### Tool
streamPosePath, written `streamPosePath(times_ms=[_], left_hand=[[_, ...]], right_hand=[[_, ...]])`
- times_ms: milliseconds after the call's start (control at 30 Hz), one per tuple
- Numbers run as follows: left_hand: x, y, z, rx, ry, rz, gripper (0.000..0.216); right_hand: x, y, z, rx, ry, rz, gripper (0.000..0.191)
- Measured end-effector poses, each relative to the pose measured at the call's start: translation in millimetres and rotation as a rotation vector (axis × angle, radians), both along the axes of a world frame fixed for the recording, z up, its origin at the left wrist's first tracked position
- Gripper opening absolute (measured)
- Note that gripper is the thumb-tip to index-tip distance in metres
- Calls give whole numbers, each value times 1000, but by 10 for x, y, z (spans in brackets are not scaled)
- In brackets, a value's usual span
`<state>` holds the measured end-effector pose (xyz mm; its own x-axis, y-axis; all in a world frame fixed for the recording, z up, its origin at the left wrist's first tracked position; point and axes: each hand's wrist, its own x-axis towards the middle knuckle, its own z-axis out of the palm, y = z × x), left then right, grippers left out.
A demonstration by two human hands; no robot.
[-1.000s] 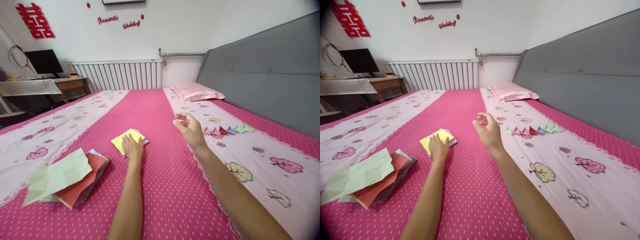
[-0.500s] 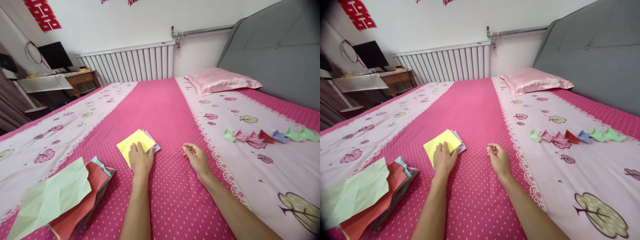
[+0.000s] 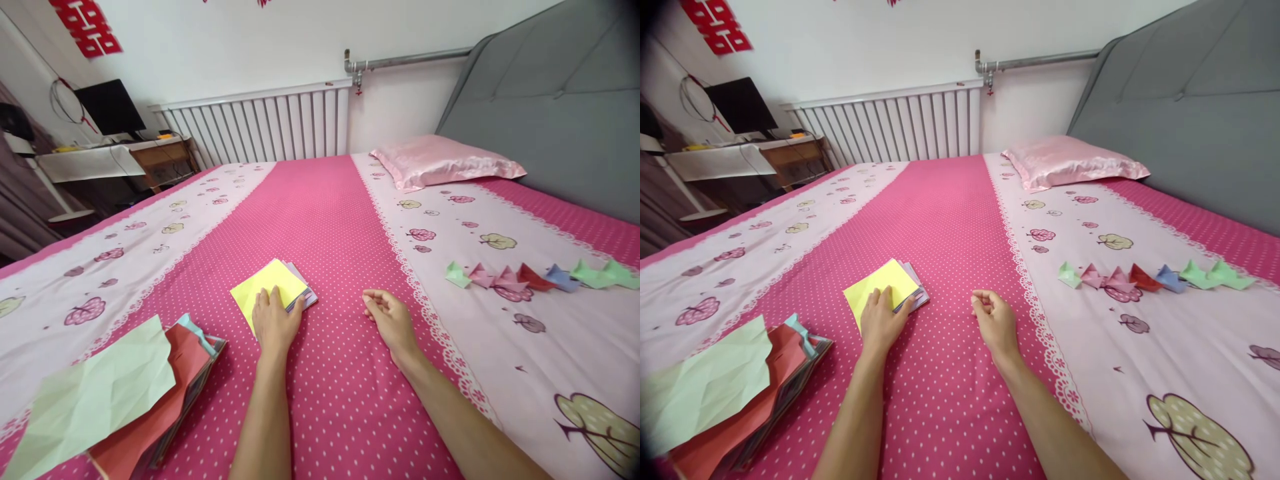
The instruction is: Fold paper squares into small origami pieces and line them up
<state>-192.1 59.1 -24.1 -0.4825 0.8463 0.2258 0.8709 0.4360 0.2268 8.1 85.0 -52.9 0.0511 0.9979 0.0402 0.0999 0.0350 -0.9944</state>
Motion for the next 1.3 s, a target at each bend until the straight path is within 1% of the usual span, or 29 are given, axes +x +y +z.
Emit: streamPosePath(times_ms=[167, 533, 700, 867, 1067, 1300], left_hand=[[11, -12, 6, -12, 18, 0, 61], [7, 5, 38, -46, -10, 45, 59], [4, 7, 39, -50, -15, 42, 57], [-5, 8, 25, -51, -18, 39, 58], [-11, 5, 34, -27, -27, 21, 67], [-9, 7, 39, -43, -26, 35, 61]], right_hand=[[-5, 7, -18, 4, -4, -7, 36], [-4, 7, -21, 4, -3, -1, 35], [-8, 6, -6, 3, -4, -8, 35], [-4, 1, 1, 6, -9, -9, 35], [-4, -6, 9, -11, -14, 0, 34], [-8, -3, 1, -8, -19, 5, 33]])
